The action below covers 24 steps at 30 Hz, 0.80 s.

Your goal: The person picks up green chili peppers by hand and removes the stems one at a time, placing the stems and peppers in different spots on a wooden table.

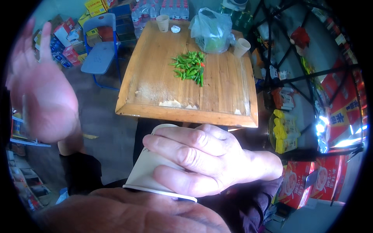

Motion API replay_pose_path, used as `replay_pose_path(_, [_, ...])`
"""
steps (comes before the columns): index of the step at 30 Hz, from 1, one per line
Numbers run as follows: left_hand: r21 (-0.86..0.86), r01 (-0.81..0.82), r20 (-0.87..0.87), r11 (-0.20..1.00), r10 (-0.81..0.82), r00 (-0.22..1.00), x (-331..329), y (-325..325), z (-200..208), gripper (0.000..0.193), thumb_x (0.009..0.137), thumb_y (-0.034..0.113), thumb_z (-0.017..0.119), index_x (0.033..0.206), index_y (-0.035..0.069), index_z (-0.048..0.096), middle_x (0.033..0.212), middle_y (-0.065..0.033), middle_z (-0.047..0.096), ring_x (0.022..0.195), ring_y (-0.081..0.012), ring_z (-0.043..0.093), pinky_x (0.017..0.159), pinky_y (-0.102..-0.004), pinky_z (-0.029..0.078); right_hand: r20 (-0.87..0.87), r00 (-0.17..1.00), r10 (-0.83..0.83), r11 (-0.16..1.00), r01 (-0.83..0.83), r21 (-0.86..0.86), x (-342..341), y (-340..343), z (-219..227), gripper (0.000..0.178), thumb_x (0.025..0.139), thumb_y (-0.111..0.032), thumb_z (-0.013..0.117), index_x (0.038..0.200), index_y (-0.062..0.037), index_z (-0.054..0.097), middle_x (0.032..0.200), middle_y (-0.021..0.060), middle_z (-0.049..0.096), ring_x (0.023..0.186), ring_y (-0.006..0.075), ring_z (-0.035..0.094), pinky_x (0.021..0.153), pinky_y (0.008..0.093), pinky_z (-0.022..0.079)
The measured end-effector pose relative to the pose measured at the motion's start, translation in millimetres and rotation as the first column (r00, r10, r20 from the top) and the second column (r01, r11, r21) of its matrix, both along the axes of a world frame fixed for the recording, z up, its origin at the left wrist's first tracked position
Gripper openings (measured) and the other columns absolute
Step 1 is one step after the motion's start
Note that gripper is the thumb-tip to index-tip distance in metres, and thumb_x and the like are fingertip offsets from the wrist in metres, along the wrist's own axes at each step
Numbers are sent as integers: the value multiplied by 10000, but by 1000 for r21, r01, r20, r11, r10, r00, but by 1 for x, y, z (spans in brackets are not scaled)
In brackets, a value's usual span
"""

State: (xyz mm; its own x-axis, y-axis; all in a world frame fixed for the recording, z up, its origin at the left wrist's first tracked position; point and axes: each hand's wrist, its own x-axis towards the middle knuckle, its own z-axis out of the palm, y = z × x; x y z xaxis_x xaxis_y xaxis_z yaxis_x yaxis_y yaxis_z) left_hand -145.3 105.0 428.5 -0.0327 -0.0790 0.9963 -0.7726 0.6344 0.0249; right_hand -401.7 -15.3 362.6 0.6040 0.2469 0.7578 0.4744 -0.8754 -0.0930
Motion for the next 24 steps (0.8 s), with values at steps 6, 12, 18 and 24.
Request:
replay_pose_path(6, [47,-10,-265,999,22,964,31,-17,-65,602,852,241,482,1365,-35,331,1414,-249,371,1357,-361,322,1105,-523,230,-63,997,33,992,-25,120,39,-14,-15,391,801,-210,704,1113,-99,496,1146,157,624,957,258,645,743,317,511])
replay_pose_path(12, [458,80,-610,885,247,753,40,8,-177,510,845,24,425,1350,-29,370,1441,-204,358,1390,-290,280,1141,-431,183,-519,796,313,676,197,710,103,-34,-72,808,669,-270,833,1309,-34,400,1259,166,524,1141,268,553,940,399,466])
replay_pose_path(18, [596,185,-669,781,355,653,13,49,-293,444,855,11,447,1299,7,455,1420,-168,389,1360,-264,334,1129,-392,234,-417,909,31,475,353,806,236,-95,-169,692,703,-213,758,1274,-22,416,1155,177,584,1096,280,583,943,348,450])
replay_pose_path(24, [608,249,-764,754,469,443,-14,68,-317,407,815,-67,424,1207,4,508,1388,-161,406,1333,-262,364,1118,-394,263,-450,808,-382,405,583,704,337,-149,-240,665,680,-167,760,1234,-32,418,1119,200,581,1087,386,519,938,427,438])
